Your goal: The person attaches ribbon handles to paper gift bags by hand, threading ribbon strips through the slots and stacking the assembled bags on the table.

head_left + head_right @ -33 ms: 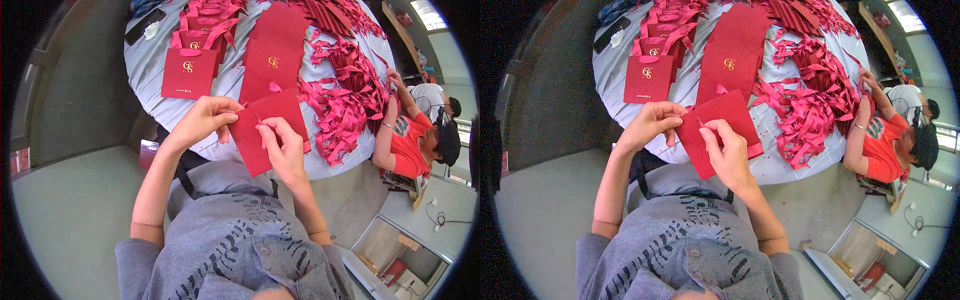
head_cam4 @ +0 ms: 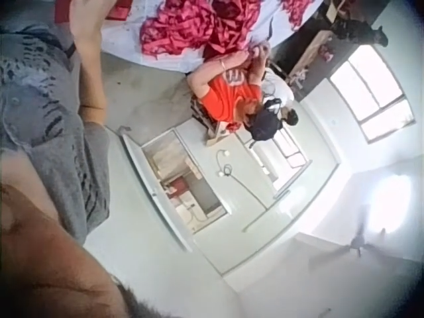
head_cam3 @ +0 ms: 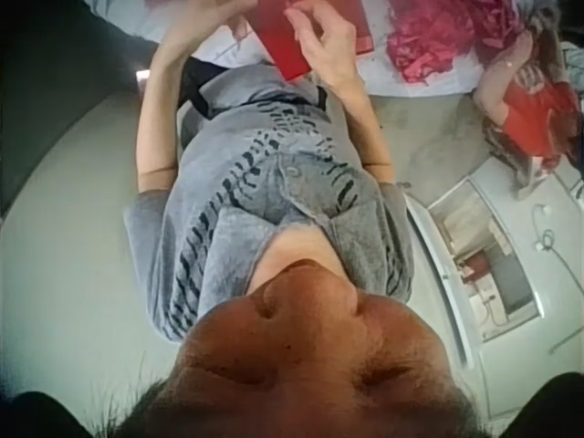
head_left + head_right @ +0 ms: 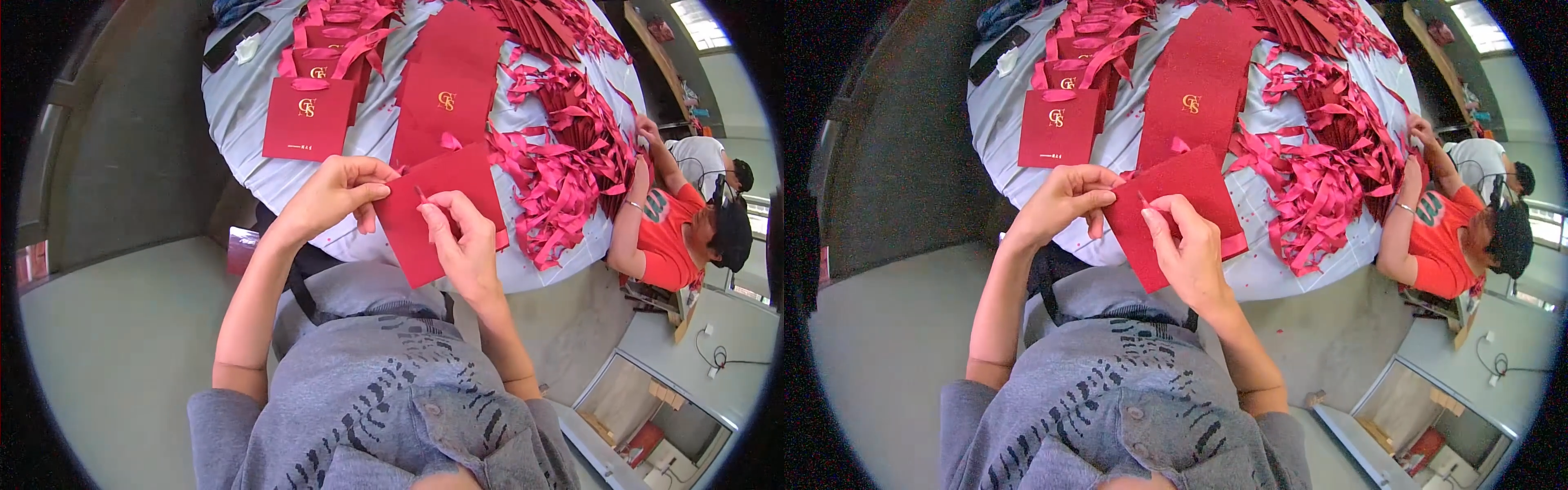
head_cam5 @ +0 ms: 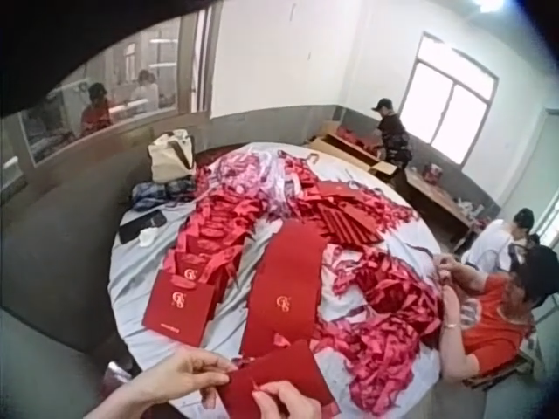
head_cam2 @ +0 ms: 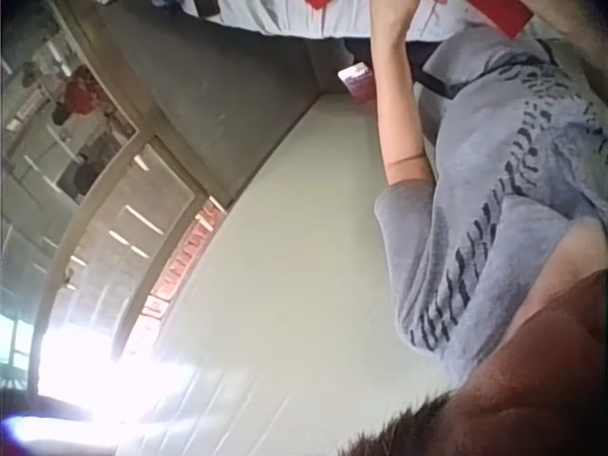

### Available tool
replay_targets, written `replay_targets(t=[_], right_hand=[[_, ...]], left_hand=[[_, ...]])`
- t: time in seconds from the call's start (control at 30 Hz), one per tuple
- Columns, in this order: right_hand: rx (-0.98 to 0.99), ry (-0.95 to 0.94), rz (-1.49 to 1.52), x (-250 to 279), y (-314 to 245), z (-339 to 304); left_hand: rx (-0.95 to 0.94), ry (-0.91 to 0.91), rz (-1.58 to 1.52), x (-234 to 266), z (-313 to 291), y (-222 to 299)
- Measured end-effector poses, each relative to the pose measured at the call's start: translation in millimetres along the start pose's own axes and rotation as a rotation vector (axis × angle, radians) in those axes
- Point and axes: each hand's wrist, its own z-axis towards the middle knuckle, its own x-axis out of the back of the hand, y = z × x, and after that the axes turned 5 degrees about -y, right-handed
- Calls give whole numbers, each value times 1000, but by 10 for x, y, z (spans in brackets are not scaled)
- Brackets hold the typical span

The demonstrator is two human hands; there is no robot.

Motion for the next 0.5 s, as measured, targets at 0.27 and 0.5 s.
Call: replay_targets(t=[0.27, 0.5], right_hand=[[20, 49, -62, -60, 25, 4], [-16, 69, -121, -91, -25, 6]], left_hand=[[-16, -31, -14, -43, 22, -3], [-57, 73, 70, -147, -3, -20]])
